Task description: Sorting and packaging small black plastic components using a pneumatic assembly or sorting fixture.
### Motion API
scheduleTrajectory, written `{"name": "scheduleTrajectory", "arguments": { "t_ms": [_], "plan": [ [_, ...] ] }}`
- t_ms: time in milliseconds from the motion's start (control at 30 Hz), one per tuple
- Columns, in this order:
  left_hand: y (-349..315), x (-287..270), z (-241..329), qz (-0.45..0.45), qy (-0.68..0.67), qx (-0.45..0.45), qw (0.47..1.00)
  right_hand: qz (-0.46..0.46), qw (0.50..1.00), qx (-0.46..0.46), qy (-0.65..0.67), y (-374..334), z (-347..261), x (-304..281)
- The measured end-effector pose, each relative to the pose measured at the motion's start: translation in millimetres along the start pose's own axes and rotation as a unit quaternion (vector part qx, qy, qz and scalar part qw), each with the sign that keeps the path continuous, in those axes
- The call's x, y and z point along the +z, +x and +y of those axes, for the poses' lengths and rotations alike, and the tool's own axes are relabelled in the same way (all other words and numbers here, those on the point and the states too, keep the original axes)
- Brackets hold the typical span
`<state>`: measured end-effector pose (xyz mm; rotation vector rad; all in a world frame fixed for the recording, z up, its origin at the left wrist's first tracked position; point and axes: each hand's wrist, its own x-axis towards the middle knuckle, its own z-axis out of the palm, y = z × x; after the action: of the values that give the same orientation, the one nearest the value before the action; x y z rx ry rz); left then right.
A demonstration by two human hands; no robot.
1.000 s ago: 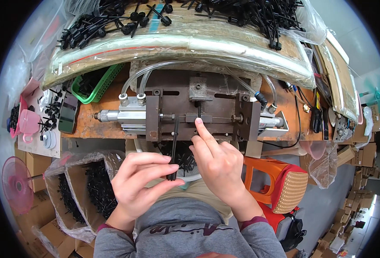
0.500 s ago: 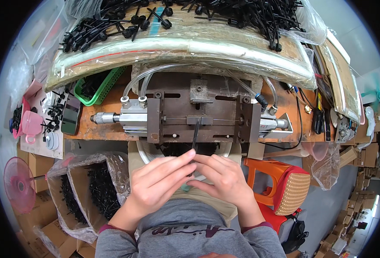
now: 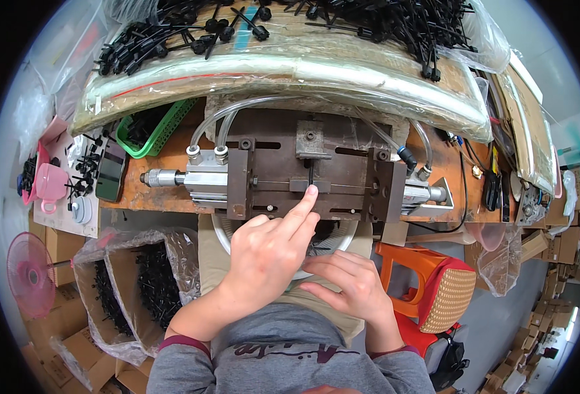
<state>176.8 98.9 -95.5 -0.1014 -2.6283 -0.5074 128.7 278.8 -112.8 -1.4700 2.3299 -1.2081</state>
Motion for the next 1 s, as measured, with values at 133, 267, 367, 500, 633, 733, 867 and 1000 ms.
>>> {"name": "scheduleTrajectory", "arguments": {
  "t_ms": [133, 267, 367, 500, 633, 733, 867, 1000],
  "plan": [
    [1, -1, 3, -0.008, 0.004, -0.01, 1.0, -0.008, 1.0, 0.018, 0.019, -7, 2, 3],
    [-1, 1, 1, -0.006, 0.004, -0.01, 1.0, -0.065, 0.991, 0.099, 0.066, -32, 6, 19],
    [-1, 3, -3, 0.007, -0.017, 0.017, 1.0, -0.111, 0.972, 0.19, 0.08, -58, 13, 38],
    [-5, 7, -5, 0.033, -0.031, 0.01, 0.999, -0.196, 0.939, 0.272, 0.079, -88, 28, 64],
    [-17, -9, 6, -0.002, -0.104, 0.024, 0.994, -0.252, 0.93, 0.248, 0.104, -115, 32, 99],
    [-47, -5, 10, -0.134, -0.206, -0.032, 0.969, -0.275, 0.923, 0.246, 0.115, -115, 28, 107],
    [-106, 61, -16, -0.239, -0.158, -0.118, 0.951, -0.388, 0.882, 0.254, 0.089, -101, 39, 143],
    [-134, 109, -28, -0.178, -0.05, -0.116, 0.976, -0.418, 0.857, 0.299, 0.038, -82, 31, 155]
  ]
}}
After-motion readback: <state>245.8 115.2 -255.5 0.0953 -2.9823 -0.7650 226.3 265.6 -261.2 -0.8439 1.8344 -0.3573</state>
